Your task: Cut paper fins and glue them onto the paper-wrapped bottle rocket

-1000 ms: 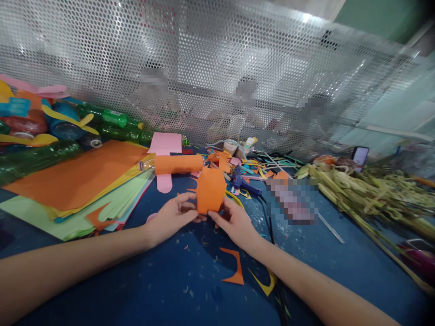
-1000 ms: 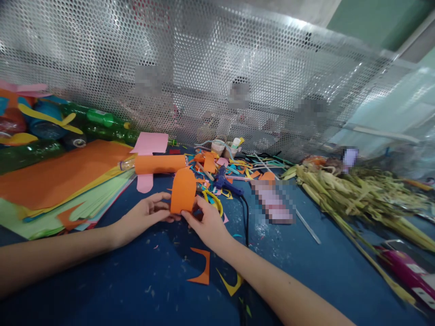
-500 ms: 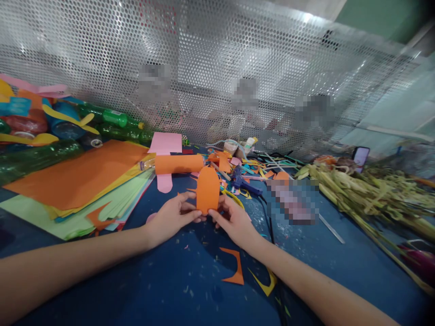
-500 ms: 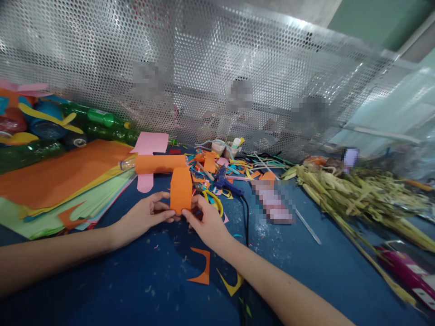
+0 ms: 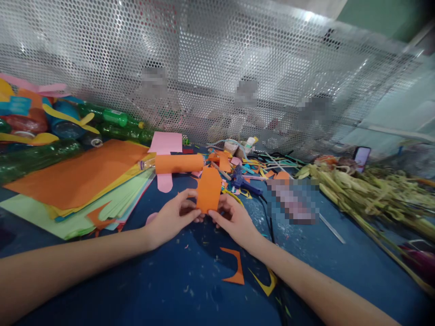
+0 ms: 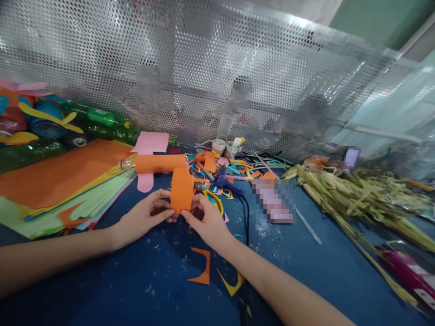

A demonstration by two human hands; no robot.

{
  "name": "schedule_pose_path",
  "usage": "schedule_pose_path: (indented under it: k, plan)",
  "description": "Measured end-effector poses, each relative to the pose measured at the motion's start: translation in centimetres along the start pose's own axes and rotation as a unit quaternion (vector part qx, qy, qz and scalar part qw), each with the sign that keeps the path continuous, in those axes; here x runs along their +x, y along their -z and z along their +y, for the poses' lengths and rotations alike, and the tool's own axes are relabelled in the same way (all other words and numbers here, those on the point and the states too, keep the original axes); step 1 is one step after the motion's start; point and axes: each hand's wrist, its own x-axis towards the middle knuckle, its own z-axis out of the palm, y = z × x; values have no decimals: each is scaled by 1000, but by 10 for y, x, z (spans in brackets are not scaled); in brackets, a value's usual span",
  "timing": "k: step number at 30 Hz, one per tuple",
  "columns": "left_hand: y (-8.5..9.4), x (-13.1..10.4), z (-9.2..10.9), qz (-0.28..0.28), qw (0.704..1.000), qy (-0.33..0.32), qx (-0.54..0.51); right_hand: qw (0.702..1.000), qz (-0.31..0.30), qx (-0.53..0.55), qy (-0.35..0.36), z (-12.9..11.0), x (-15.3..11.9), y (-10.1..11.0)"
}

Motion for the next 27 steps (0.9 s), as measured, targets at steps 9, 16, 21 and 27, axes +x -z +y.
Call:
schedule_pose_path:
  k: [9, 16, 21, 27]
  plan:
    - [0, 0, 3, -19, 999, -37, 19, 998, -15, -47, 27, 2, 0, 2]
    - [1, -3, 0, 108, 985, -77, 108, 993, 29, -92, 64, -3, -2, -1]
    - [1, -6, 0, 34, 968, -92, 232, 965, 63, -217, 134, -8, -6, -2]
    - [-3, -5, -2, 6, 990, -46, 133, 957, 14, -239, 163, -7, -11, -3]
